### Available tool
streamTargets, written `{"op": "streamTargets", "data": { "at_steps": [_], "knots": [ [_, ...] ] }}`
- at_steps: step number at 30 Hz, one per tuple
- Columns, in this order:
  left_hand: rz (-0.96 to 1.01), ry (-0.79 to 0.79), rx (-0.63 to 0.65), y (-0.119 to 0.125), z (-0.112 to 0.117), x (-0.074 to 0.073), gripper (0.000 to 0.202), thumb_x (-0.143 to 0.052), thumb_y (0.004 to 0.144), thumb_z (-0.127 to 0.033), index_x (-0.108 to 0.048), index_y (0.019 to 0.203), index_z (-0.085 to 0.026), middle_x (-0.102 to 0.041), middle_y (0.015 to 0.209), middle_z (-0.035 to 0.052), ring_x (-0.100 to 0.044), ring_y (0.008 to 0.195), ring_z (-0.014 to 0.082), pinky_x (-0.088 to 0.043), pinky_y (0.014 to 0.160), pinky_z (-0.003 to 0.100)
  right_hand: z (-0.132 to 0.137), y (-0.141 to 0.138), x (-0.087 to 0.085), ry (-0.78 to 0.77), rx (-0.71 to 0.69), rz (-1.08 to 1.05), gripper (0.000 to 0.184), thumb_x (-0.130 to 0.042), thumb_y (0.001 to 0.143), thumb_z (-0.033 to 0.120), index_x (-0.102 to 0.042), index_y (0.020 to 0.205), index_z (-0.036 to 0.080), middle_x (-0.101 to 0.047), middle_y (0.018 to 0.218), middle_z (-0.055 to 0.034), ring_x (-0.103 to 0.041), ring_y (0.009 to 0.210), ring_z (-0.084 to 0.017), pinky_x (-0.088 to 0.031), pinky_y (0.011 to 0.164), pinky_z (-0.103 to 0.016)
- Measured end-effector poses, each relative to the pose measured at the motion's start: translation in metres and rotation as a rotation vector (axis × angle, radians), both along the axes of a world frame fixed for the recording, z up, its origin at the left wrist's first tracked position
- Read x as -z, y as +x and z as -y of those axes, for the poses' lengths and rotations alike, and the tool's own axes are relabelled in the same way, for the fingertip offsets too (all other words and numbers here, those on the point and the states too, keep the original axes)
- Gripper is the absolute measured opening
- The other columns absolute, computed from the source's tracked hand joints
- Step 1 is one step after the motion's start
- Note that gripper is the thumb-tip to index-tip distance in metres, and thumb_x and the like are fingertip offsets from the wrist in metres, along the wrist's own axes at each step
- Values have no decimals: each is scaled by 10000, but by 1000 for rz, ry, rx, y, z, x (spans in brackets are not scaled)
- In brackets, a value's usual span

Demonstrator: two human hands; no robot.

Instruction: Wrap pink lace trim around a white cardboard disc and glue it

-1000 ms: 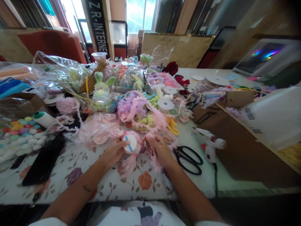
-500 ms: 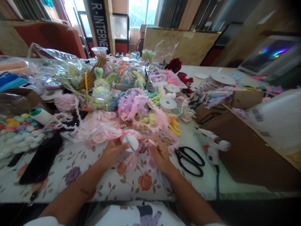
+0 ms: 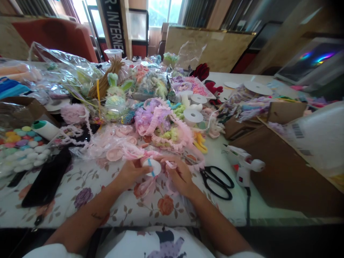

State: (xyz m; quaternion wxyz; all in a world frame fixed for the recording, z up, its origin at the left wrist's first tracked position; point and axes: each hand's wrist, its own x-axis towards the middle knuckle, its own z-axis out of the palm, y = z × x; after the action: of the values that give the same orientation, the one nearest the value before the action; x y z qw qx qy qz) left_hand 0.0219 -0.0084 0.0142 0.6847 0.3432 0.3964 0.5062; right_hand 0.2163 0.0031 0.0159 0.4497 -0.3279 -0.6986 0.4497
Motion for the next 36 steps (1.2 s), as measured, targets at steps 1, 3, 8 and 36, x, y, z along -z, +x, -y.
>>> {"op": "streamTargets", "data": {
  "at_steps": [1,3,8,36],
  "knots": [
    [-9,8,8,0,0,0,766,-841,594,-152,-558,1303,-223,-733,969,34,-686,824,178,-559,755,275,0,0,0,4,-7,6,251,-428,977,362,-635,1066,252,-677,1099,-74,-611,688,-165,-496,727,-319],
    [-26,20,18,0,0,0,759,-834,601,-156,-558,1305,-221,-731,991,40,-684,838,187,-560,758,283,0,-1,-1,23,-19,20,251,-416,982,345,-628,1074,247,-681,1101,-76,-646,864,-199,-490,814,-336],
    [-40,14,-3,0,-2,0,671,-829,601,-153,-618,1235,-204,-726,1039,52,-677,882,197,-547,790,284,-1,-4,-2,37,-16,40,272,-399,987,366,-619,1088,243,-665,1186,-77,-602,1120,-228,-454,932,-351],
    [-151,-31,13,-4,-3,8,323,-853,587,-250,-741,854,-109,-728,863,70,-644,762,174,-526,723,263,0,-7,6,217,38,78,244,-389,992,224,-549,1172,260,-625,1285,-74,-615,1138,-193,-485,917,-324]
  ]
}}
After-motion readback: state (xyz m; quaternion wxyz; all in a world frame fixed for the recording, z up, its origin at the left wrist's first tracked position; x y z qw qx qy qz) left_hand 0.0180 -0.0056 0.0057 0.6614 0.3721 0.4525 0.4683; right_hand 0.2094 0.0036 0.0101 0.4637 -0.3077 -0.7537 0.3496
